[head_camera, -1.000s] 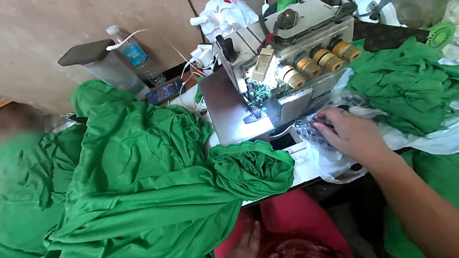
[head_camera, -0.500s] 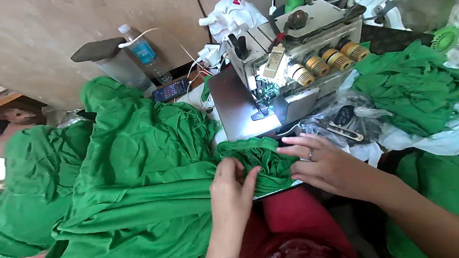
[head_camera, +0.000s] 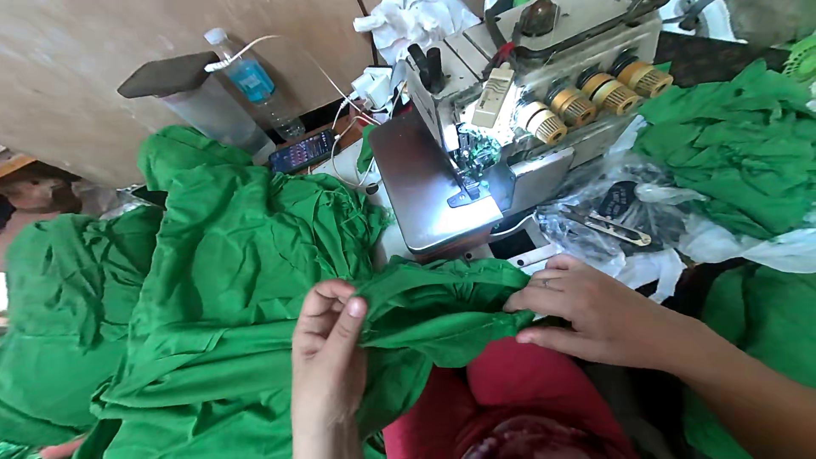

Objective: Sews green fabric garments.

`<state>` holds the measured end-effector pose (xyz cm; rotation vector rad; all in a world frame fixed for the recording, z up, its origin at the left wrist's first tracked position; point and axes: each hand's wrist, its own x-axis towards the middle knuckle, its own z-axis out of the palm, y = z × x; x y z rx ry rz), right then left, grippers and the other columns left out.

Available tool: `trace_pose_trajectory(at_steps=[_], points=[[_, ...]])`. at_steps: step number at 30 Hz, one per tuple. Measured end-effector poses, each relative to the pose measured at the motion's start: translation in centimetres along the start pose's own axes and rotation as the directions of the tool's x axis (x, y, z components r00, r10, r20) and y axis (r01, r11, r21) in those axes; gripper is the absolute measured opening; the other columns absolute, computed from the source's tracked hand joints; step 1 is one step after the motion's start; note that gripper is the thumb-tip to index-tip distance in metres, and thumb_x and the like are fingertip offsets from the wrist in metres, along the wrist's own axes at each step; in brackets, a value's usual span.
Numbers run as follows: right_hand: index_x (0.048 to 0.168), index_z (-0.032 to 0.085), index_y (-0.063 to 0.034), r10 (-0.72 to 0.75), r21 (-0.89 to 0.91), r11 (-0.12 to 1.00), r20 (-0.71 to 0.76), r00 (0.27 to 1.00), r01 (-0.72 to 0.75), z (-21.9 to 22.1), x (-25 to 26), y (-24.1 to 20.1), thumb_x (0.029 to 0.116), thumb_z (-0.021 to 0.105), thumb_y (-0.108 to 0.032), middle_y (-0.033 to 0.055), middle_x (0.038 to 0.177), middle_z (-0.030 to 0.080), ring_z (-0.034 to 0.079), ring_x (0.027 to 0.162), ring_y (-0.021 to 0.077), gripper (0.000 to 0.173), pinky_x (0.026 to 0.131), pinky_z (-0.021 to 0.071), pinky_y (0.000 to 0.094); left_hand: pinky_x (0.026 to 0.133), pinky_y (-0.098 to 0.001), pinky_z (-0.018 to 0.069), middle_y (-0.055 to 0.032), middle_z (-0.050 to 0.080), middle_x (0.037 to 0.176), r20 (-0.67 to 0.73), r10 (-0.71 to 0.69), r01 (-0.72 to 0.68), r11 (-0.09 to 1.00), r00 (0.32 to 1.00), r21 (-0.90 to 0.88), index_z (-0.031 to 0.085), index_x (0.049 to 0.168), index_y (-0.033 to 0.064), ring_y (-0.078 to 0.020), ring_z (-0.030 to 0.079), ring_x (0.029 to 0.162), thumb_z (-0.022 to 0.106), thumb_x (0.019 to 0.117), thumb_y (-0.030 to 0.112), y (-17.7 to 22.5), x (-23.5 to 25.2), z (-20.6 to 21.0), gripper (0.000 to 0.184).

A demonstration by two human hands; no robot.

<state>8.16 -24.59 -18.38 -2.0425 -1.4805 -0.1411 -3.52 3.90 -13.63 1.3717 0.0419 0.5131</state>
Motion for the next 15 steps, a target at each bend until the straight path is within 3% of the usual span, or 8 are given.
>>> trace_pose_trajectory(at_steps=[2,3,5,6,8,11,13,15], points=[[0.11,0.069,-0.0131,0.036,0.183,0.982,0.036,0.999,-0.042,-0.2,0.1,-0.2,0.1019,0.054,-0.045,0.0023,0.093,0.073,0.069,0.089,0.0159,0.036,0.087,0.0534,0.0387,0.076,-0.0166,0.0564,0.0111,0.071,0.091,0.059,0.127,-0.14,0.934,0.99,0.33,0.069,0.1,0.02,0.0013,0.067,0.082,0.077,0.0906,0.022,0.5,0.4,-0.5,0.012],[0.11,0.069,-0.0121,0.049,0.257,0.965,0.043,0.998,-0.058,-0.1,0.2,-0.3,0.1018,0.056,-0.042,0.0021,0.095,0.073,0.069,0.091,0.0133,0.034,0.087,0.0542,0.0348,0.073,-0.0149,0.0553,0.011,0.07,0.09,0.081,0.19,-0.205,0.829,0.978,0.52,0.069,0.098,0.0171,0.0026,0.065,0.08,0.077,0.0891,0.02,0.7,0.6,-0.7,0.012],[0.109,0.07,-0.0107,0.069,0.343,0.936,0.037,0.997,-0.077,0.1,0.5,-0.6,0.1027,0.057,-0.036,0.0016,0.093,0.073,0.068,0.09,0.0077,0.029,0.085,0.0545,0.0268,0.064,-0.0134,0.0481,0.0026,0.067,0.086,0.131,0.282,-0.264,0.512,0.951,0.817,0.07,0.095,0.0067,0.0022,0.058,0.072,0.075,0.0905,0.023,1.3,0.9,-1.3,0.017],[0.107,0.07,-0.0104,0.075,0.362,0.929,0.031,0.997,-0.081,0.3,0.7,-0.8,0.103,0.057,-0.034,0.0014,0.091,0.073,0.068,0.087,0.006,0.027,0.082,0.0546,0.0245,0.06,-0.0145,0.0449,-0.0016,0.066,0.084,0.149,0.307,-0.263,0.373,0.94,0.89,0.071,0.094,0.0036,0.0002,0.055,0.068,0.073,0.0915,0.023,1.7,1.1,-1.3,0.02],[0.104,0.07,-0.0099,0.08,0.364,0.928,0.008,0.997,-0.077,0.8,1.0,-1.2,0.1038,0.056,-0.031,0.0014,0.084,0.071,0.066,0.077,0.0057,0.026,0.072,0.0537,0.0236,0.056,-0.0163,0.0406,-0.0053,0.063,0.079,0.15,0.361,-0.242,0.225,0.92,0.944,0.071,0.093,0.0006,-0.0024,0.05,0.062,0.072,0.0926,0.023,2.1,1.6,-1.2,0.022],[0.102,0.07,-0.0112,0.057,0.269,0.962,-0.05,0.997,-0.042,1.4,1.5,-1.9,0.1048,0.053,-0.03,0.0009,0.074,0.068,0.063,0.066,0.0096,0.025,0.062,0.0502,0.0273,0.061,-0.0227,0.0436,-0.0082,0.065,0.077,0.141,0.448,-0.247,0.187,0.883,0.951,0.07,0.091,-0.0008,-0.0075,0.055,0.066,0.071,0.0938,0.025,1.8,1.9,-0.9,0.026],[0.103,0.07,-0.0135,0.017,0.187,0.982,-0.068,0.998,-0.004,1.4,1.8,-2.4,0.1063,0.05,-0.031,0.0006,0.077,0.069,0.064,0.068,0.0121,0.027,0.064,0.0506,0.0296,0.072,-0.0267,0.0483,-0.0054,0.069,0.081,0.149,0.447,-0.306,0.304,0.882,0.902,0.069,0.089,0.0031,-0.0093,0.063,0.079,0.071,0.0937,0.028,1.2,1.6,-0.3,0.025],[0.103,0.071,-0.016,-0.025,0.141,0.989,-0.075,0.997,0.035,1.5,2.0,-2.8,0.1065,0.049,-0.03,-0.0001,0.092,0.075,0.069,0.081,0.0123,0.027,0.072,0.0519,0.0312,0.079,-0.0227,0.0506,0.0021,0.072,0.086,0.165,0.397,-0.358,0.484,0.903,0.799,0.068,0.087,0.0107,-0.004,0.066,0.087,0.074,0.092,0.029,0.1,0.7,1.0,0.019]])
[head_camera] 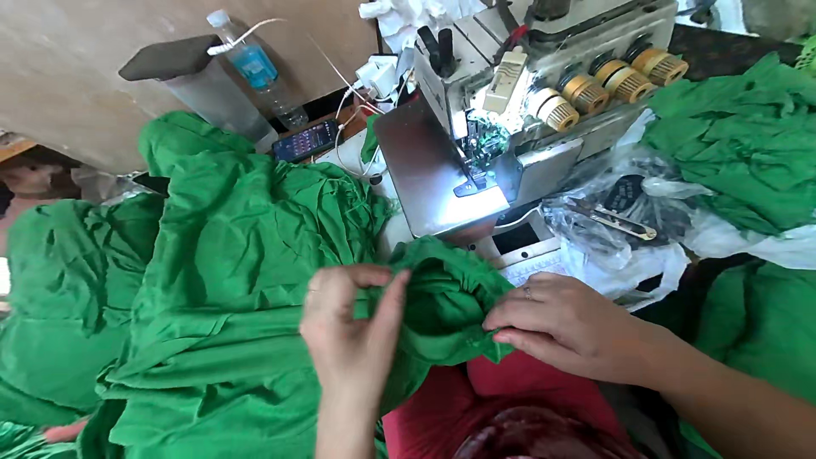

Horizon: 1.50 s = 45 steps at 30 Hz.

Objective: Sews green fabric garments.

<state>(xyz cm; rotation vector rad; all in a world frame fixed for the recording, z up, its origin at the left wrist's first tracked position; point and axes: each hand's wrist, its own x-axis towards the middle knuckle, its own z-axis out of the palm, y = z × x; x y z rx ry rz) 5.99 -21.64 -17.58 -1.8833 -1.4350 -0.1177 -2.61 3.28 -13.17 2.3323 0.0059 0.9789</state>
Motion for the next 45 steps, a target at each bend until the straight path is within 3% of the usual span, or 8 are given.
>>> trace_pose_trajectory(at_steps=[5,17,19,27,31,39,42,45], points=[[0.1,0.071,-0.016,-0.034,0.006,0.999,-0.148,0.988,0.035,1.2,0.8,-0.4,0.1048,0.054,-0.025,-0.002,0.088,0.074,0.067,0.086,0.0063,0.019,0.098,0.0423,0.0297,0.088,-0.0278,0.0494,0.0062,0.075,0.091,0.133,-0.019,0.047,0.975,0.991,-0.215,0.074,0.09,0.016,-0.004,0.066,0.092,0.075,0.0896,0.02,1.3,-2.6,3.0,0.004],[0.116,0.066,-0.0117,-0.001,0.007,1.0,-0.325,0.946,0.004,3.4,2.3,0.0,0.1046,0.055,-0.024,0.0007,0.091,0.075,0.066,0.081,0.0068,0.02,0.088,0.0448,0.027,0.089,-0.0263,0.0485,0.0069,0.074,0.092,0.18,-0.012,0.05,0.977,0.984,-0.209,0.072,0.091,0.0161,-0.0028,0.065,0.092,0.067,0.0885,0.013,1.6,-3.5,2.8,0.006],[0.107,0.07,-0.0119,-0.01,-0.001,1.0,-0.328,0.945,0.011,3.4,2.4,0.1,0.1048,0.056,-0.024,0.001,0.088,0.075,0.066,0.079,0.0076,0.019,0.088,0.0444,0.0277,0.088,-0.0264,0.0496,0.0053,0.075,0.092,0.182,0.013,0.024,0.98,0.983,-0.196,0.066,0.091,0.0155,-0.004,0.067,0.093,0.064,0.0894,0.011,1.4,-3.5,2.7,0.005],[0.102,0.07,-0.0127,0.055,-0.043,0.996,-0.321,0.946,-0.072,2.4,2.4,1.2,0.1055,0.053,-0.027,0.0003,0.086,0.074,0.066,0.079,0.0061,0.022,0.09,0.0451,0.0294,0.107,-0.0385,0.0336,-0.001,0.064,0.135,0.357,0.174,-0.222,0.97,0.918,0.097,0.069,0.097,0.026,-0.019,0.05,0.132,0.042,0.1028,0.028,-1.2,-4.9,-0.7,0.028],[0.102,0.068,-0.0126,0.07,-0.044,0.995,-0.279,0.958,-0.086,2.0,2.3,1.7,0.1059,0.051,-0.028,0.0001,0.085,0.073,0.066,0.08,0.0068,0.023,0.09,0.0455,0.0317,0.108,-0.0379,0.036,-0.0001,0.066,0.119,0.345,0.179,-0.257,0.947,0.921,0.194,0.061,0.092,0.0232,-0.0191,0.052,0.129,0.047,0.1036,0.057,-1.3,-4.7,-2.6,0.039],[0.098,0.068,-0.0146,0.116,-0.007,0.993,-0.219,0.969,-0.12,1.6,2.2,1.6,0.1007,0.051,-0.027,0.0014,0.086,0.067,0.062,0.085,0.0122,0.021,0.088,0.0434,0.0357,0.081,-0.0238,0.0511,0.0014,0.07,0.088,0.21,0.083,-0.114,0.983,0.974,0.141,0.066,0.101,0.0136,-0.0075,0.066,0.087,0.068,0.0982,0.039,-0.8,-3.9,-2.3,0.025],[0.096,0.068,-0.0148,0.102,-0.044,0.992,-0.216,0.971,-0.114,1.3,2.0,1.6,0.0992,0.052,-0.027,0.0013,0.082,0.064,0.06,0.081,0.0131,0.02,0.085,0.0433,0.0356,0.08,-0.0312,0.0485,-0.0013,0.072,0.089,0.198,0.055,-0.101,0.968,0.979,0.231,0.075,0.105,0.014,-0.0141,0.065,0.087,0.064,0.0993,0.037,-0.7,-3.9,-1.3,0.026],[0.094,0.065,-0.0136,0.082,-0.099,0.99,-0.184,0.979,-0.101,1.1,1.9,1.5,0.0971,0.05,-0.025,0.0023,0.077,0.061,0.059,0.075,0.0161,0.019,0.081,0.0435,0.0379,0.097,-0.0296,0.0474,0.0007,0.069,0.102,0.174,-0.067,0.075,0.996,0.982,-0.039,0.072,0.098,0.0174,-0.0105,0.062,0.109,0.061,0.1016,0.038,-0.9,-4.3,0.0,0.024]])
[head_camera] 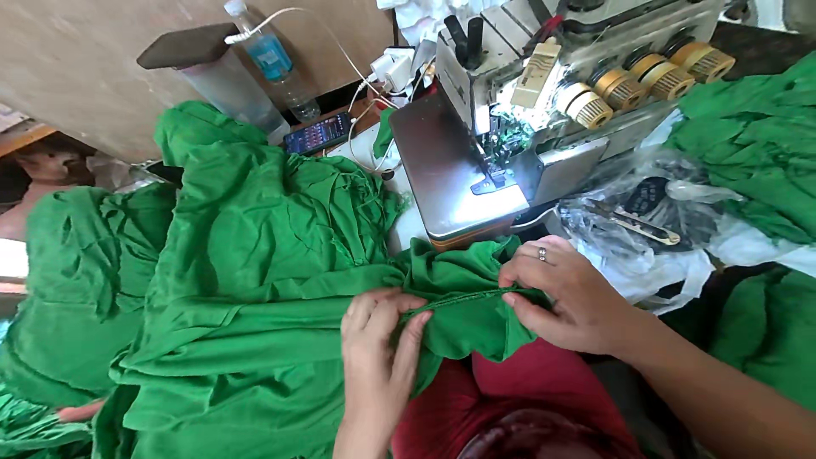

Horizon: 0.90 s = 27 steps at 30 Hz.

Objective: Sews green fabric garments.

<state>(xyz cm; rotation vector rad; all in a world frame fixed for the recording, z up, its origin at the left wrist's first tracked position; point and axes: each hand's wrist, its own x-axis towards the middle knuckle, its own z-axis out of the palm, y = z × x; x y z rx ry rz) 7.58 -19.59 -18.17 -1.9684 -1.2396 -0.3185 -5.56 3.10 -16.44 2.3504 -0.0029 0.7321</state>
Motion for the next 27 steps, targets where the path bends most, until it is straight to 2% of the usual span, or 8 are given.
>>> trace_pose_trajectory(at_steps=[3,6,8,11,15,20,24,27], points=[[0.091,0.063,-0.0145,-0.045,-0.079,0.995,0.14,0.989,0.057,-0.9,-0.3,-0.1,0.0955,0.046,-0.025,0.0032,0.077,0.064,0.063,0.076,0.0199,0.021,0.078,0.0447,0.0435,0.112,-0.0335,0.0462,0.0035,0.067,0.118,0.035,-0.149,0.147,0.856,0.988,-0.496,0.07,0.097,0.0178,-0.0113,0.058,0.127,0.067,0.0982,0.036,-0.4,-0.3,1.7,0.019],[0.091,0.065,-0.0162,-0.088,-0.113,0.986,0.297,0.951,0.126,-2.5,-0.1,-0.4,0.0929,0.05,-0.028,0.0025,0.082,0.067,0.066,0.08,0.0216,0.02,0.077,0.0473,0.0474,0.112,-0.0335,0.0466,0.006,0.071,0.112,0.053,-0.185,0.176,0.754,0.981,-0.633,0.07,0.09,0.0193,-0.0117,0.06,0.126,0.075,0.0928,0.035,-0.1,-0.2,2.7,0.016],[0.099,0.067,-0.0177,-0.092,-0.089,0.988,0.325,0.941,0.127,-3.7,0.4,-1.2,0.0937,0.054,-0.035,0.0019,0.092,0.069,0.068,0.091,0.021,0.023,0.083,0.0491,0.0488,0.112,-0.0338,0.0465,0.0045,0.073,0.106,0.042,-0.167,0.157,0.776,0.985,-0.611,0.07,0.086,0.0164,-0.0134,0.062,0.125,0.078,0.0904,0.031,0.3,0.2,2.9,0.017],[0.114,0.068,-0.0172,-0.098,-0.02,0.994,0.201,0.975,0.104,-3.8,1.7,-2.9,0.1037,0.05,-0.041,0.0012,0.099,0.069,0.065,0.094,0.0149,0.031,0.089,0.0473,0.0387,0.114,-0.0357,0.044,0.0025,0.075,0.1,0.028,-0.096,0.096,0.845,0.995,-0.526,0.07,0.083,0.014,-0.0159,0.063,0.123,0.079,0.0892,0.026,0.8,0.7,3.0,0.016],[0.105,0.07,-0.0141,-0.088,0.057,0.995,0.035,0.996,0.086,-0.9,2.8,-3.6,0.1045,0.052,-0.033,0.0013,0.09,0.069,0.063,0.083,0.0119,0.026,0.08,0.0462,0.0318,0.112,-0.039,0.0418,0.0051,0.076,0.095,0.016,-0.023,0.027,0.921,1.0,-0.388,0.072,0.084,0.0158,-0.0121,0.065,0.118,0.077,0.0894,0.03,1.5,1.0,3.3,0.016],[0.1,0.061,-0.0151,-0.136,0.236,0.96,-0.065,0.989,0.148,-2.2,2.0,-4.5,0.1088,0.048,-0.029,-0.0009,0.089,0.063,0.059,0.089,0.0054,0.022,0.093,0.0427,0.0242,0.109,-0.0395,0.041,0.0055,0.077,0.098,0.02,-0.018,0.022,0.967,1.0,-0.253,0.076,0.087,0.0177,-0.008,0.067,0.112,0.075,0.0908,0.032,1.0,1.0,3.2,0.015],[0.096,0.061,-0.0156,-0.289,0.419,0.88,0.096,0.953,0.225,-3.8,-0.1,-6.1,0.1104,0.045,-0.03,0.0021,0.087,0.061,0.061,0.088,0.0121,0.026,0.089,0.0455,0.0265,0.107,-0.0406,0.0443,0.0046,0.077,0.1,0.045,-0.076,0.085,0.966,0.996,-0.242,0.078,0.089,0.0167,-0.0072,0.068,0.108,0.078,0.0883,0.029,-0.1,1.5,3.5,0.013],[0.092,0.067,-0.0182,-0.321,0.327,0.921,0.333,0.887,0.211,-1.8,-1.9,-5.8,0.1021,0.056,-0.036,0.0003,0.086,0.067,0.065,0.08,0.0149,0.023,0.075,0.0479,0.0328,0.105,-0.0401,0.0463,0.0033,0.076,0.098,0.034,-0.083,0.089,0.962,0.996,-0.257,0.077,0.086,0.0151,-0.0082,0.068,0.107,0.079,0.087,0.027,-0.3,1.8,3.6,0.012]])
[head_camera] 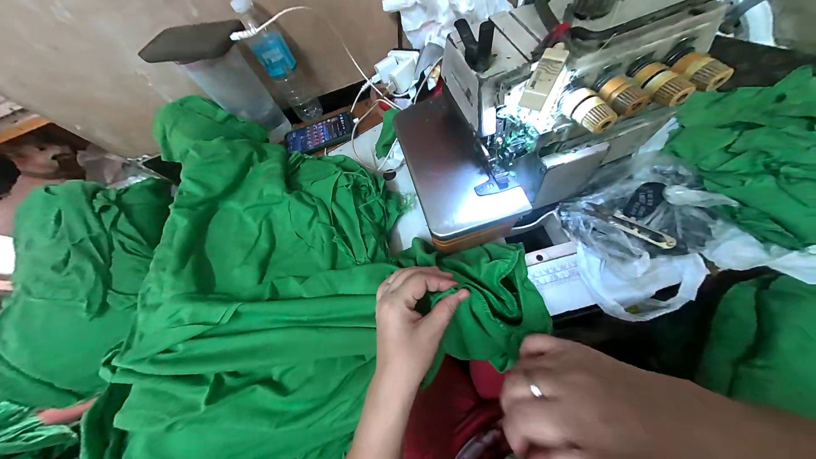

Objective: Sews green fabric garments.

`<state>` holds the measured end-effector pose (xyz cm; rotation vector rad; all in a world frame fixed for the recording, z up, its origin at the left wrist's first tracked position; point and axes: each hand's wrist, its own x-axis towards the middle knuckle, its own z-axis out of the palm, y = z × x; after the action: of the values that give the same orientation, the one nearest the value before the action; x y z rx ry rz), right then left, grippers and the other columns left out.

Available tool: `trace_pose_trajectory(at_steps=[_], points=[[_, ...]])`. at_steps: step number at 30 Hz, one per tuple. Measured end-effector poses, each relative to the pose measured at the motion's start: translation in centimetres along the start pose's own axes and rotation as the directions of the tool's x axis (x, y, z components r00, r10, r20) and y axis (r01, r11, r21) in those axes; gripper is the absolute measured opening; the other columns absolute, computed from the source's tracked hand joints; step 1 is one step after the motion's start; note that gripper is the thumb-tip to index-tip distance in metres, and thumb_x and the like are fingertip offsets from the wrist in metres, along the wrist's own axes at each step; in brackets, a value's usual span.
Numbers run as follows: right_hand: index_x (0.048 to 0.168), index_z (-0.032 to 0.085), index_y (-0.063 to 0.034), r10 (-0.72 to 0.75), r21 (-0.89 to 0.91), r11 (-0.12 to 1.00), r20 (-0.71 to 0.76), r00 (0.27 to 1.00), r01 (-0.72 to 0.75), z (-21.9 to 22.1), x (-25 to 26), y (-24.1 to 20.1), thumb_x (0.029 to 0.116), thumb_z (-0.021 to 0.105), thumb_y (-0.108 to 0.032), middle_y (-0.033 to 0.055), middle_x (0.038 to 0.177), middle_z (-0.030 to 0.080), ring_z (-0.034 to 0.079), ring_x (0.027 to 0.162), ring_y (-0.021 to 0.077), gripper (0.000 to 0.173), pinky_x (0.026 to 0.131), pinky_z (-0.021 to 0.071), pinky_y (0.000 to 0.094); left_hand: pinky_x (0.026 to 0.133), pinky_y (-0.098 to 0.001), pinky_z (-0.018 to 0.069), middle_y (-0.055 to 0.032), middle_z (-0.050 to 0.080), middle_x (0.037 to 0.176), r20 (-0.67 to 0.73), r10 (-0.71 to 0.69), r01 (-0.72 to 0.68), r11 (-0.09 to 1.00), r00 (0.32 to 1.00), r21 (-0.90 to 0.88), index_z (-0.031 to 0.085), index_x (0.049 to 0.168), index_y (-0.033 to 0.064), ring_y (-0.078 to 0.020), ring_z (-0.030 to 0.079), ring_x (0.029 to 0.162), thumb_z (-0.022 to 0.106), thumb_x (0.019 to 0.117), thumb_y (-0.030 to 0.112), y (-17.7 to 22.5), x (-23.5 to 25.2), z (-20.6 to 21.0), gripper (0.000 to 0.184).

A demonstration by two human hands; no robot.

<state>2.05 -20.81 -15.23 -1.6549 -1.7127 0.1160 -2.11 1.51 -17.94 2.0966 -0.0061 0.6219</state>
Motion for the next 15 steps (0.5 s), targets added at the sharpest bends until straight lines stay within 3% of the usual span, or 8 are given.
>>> trace_pose_trajectory(at_steps=[2,4,7,10,15], points=[[0.098,0.068,-0.0201,0.091,-0.102,0.991,0.005,0.996,-0.09,0.9,-0.1,1.0,0.094,0.063,-0.045,-0.0012,0.095,0.071,0.067,0.078,0.0143,0.025,0.064,0.0517,0.0338,0.105,-0.0406,0.0466,0.0028,0.077,0.096,-0.005,0.022,-0.022,1.0,1.0,-0.007,0.076,0.084,0.0145,-0.0098,0.069,0.108,0.079,0.0862,0.025,0.2,0.0,0.0,0.011],[0.1,0.07,-0.0184,0.143,-0.072,0.984,-0.203,0.969,-0.16,0.7,0.5,2.1,0.0997,0.06,-0.039,-0.0003,0.094,0.071,0.066,0.076,0.0099,0.023,0.061,0.052,0.0263,0.107,-0.0412,0.0439,0.0039,0.078,0.094,0.002,0.047,-0.047,0.999,0.999,-0.007,0.077,0.082,0.0153,-0.0099,0.069,0.109,0.079,0.0863,0.024,0.7,0.0,-0.1,0.01],[0.103,0.071,-0.0137,0.184,-0.029,0.976,-0.426,0.886,-0.217,-0.1,2.0,3.7,0.1048,0.057,-0.028,0.0032,0.094,0.066,0.06,0.078,0.0041,0.019,0.066,0.0483,0.0152,0.108,-0.0402,0.0405,0.0058,0.078,0.092,0.018,0.086,-0.087,0.996,0.996,0.025,0.077,0.081,0.017,-0.0081,0.069,0.108,0.077,0.0855,0.023,1.4,-0.1,-0.1,0.008],[0.103,0.071,-0.0121,0.152,-0.109,0.97,-0.434,0.888,-0.219,0.1,2.9,4.6,0.1051,0.056,-0.027,0.0049,0.096,0.068,0.062,0.079,0.0075,0.022,0.067,0.0494,0.0184,0.108,-0.0404,0.0386,0.0078,0.077,0.091,0.04,0.112,-0.115,0.99,0.993,0.077,0.076,0.08,0.0193,-0.0071,0.068,0.109,0.074,0.0853,0.024,1.8,-0.1,-0.1,0.008],[0.098,0.064,-0.0109,0.107,-0.238,0.951,-0.349,0.931,-0.198,0.1,3.0,4.5,0.107,0.045,-0.022,0.0066,0.092,0.067,0.064,0.076,0.0151,0.024,0.058,0.0484,0.0267,0.108,-0.0442,0.0362,0.0089,0.077,0.089,0.087,0.092,-0.107,0.978,0.992,0.179,0.075,0.077,0.0211,-0.0073,0.068,0.108,0.072,0.0833,0.022,2.1,-0.1,0.2,0.007]])
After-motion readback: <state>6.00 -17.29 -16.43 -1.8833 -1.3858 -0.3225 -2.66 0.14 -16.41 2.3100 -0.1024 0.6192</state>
